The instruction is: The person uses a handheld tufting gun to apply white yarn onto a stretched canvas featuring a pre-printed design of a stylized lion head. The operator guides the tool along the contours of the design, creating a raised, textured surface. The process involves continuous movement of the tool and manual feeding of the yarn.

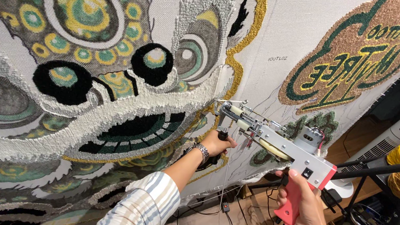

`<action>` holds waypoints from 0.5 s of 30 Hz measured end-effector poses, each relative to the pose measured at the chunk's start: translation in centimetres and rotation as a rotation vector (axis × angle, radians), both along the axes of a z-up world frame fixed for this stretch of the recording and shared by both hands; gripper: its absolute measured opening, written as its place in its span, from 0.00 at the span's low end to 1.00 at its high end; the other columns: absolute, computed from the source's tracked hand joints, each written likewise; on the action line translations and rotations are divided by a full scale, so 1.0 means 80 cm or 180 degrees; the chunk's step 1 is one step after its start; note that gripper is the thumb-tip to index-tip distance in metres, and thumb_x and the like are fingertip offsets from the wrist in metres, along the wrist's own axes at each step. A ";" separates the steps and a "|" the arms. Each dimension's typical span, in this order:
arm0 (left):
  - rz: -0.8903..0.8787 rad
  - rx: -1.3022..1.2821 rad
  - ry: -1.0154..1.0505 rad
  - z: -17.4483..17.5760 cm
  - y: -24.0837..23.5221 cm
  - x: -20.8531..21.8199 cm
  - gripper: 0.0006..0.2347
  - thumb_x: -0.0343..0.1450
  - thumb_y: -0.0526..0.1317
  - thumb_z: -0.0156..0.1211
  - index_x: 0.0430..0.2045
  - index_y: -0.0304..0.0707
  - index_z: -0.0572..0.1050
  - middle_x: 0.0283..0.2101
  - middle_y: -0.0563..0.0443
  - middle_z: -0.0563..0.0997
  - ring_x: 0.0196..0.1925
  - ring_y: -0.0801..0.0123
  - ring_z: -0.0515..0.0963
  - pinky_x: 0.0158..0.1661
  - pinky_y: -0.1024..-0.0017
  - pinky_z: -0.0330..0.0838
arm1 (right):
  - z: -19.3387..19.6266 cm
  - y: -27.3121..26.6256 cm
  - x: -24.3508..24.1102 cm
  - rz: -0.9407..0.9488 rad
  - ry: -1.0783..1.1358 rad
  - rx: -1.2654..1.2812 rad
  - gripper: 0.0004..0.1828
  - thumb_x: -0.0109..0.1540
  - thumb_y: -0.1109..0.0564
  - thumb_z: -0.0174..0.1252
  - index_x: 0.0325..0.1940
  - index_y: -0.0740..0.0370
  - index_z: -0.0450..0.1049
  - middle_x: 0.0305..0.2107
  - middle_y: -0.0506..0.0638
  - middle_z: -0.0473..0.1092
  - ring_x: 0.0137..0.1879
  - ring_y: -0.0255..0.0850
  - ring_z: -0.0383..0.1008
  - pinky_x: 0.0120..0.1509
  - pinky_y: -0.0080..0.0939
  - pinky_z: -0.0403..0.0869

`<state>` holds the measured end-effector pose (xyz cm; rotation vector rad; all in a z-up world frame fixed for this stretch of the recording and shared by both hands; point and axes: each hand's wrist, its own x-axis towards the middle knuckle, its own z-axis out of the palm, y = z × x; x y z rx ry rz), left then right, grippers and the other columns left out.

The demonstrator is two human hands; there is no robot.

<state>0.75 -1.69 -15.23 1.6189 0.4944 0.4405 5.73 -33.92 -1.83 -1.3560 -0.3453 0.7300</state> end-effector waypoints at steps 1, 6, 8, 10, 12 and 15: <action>0.0057 0.0140 0.0107 0.001 0.001 -0.002 0.05 0.67 0.36 0.69 0.29 0.33 0.85 0.34 0.52 0.87 0.28 0.75 0.82 0.30 0.75 0.77 | 0.001 0.002 -0.001 -0.0037 -0.0035 -0.0035 0.25 0.58 0.42 0.60 0.44 0.68 0.78 0.15 0.50 0.62 0.19 0.38 0.64 0.21 0.42 0.69; 0.0102 -0.0105 0.0220 0.009 0.011 -0.006 0.06 0.69 0.37 0.67 0.27 0.31 0.83 0.34 0.48 0.86 0.27 0.75 0.79 0.29 0.74 0.78 | 0.002 0.017 -0.002 -0.0049 -0.0040 0.0126 0.24 0.58 0.45 0.62 0.46 0.69 0.75 0.23 0.52 0.68 0.20 0.37 0.64 0.21 0.39 0.68; 0.0149 0.0045 0.0315 0.013 0.017 -0.007 0.05 0.68 0.36 0.67 0.27 0.32 0.84 0.34 0.51 0.87 0.26 0.77 0.79 0.28 0.75 0.75 | 0.001 0.026 -0.004 -0.0096 0.0012 0.0348 0.22 0.57 0.47 0.62 0.47 0.65 0.69 0.33 0.51 0.76 0.23 0.35 0.65 0.22 0.37 0.67; 0.0115 0.0071 0.0271 0.017 0.019 -0.009 0.04 0.67 0.35 0.66 0.27 0.33 0.83 0.34 0.52 0.87 0.25 0.78 0.78 0.27 0.76 0.73 | -0.002 0.026 -0.005 -0.0130 -0.0045 0.0310 0.23 0.58 0.48 0.62 0.49 0.67 0.70 0.37 0.55 0.76 0.24 0.36 0.65 0.22 0.39 0.68; -0.0015 -0.0036 0.0101 0.018 0.012 -0.013 0.04 0.68 0.35 0.63 0.27 0.33 0.82 0.35 0.53 0.88 0.25 0.79 0.79 0.25 0.76 0.72 | -0.007 0.025 -0.003 -0.0158 -0.0011 0.0278 0.23 0.58 0.48 0.61 0.49 0.68 0.70 0.36 0.55 0.76 0.24 0.37 0.65 0.22 0.40 0.67; -0.0069 -0.0174 -0.0018 0.024 -0.004 -0.021 0.04 0.69 0.34 0.61 0.25 0.35 0.80 0.34 0.51 0.87 0.24 0.79 0.76 0.23 0.77 0.70 | -0.017 0.013 0.004 -0.0114 0.0137 0.0196 0.23 0.58 0.47 0.60 0.48 0.69 0.72 0.28 0.51 0.71 0.22 0.37 0.63 0.22 0.42 0.67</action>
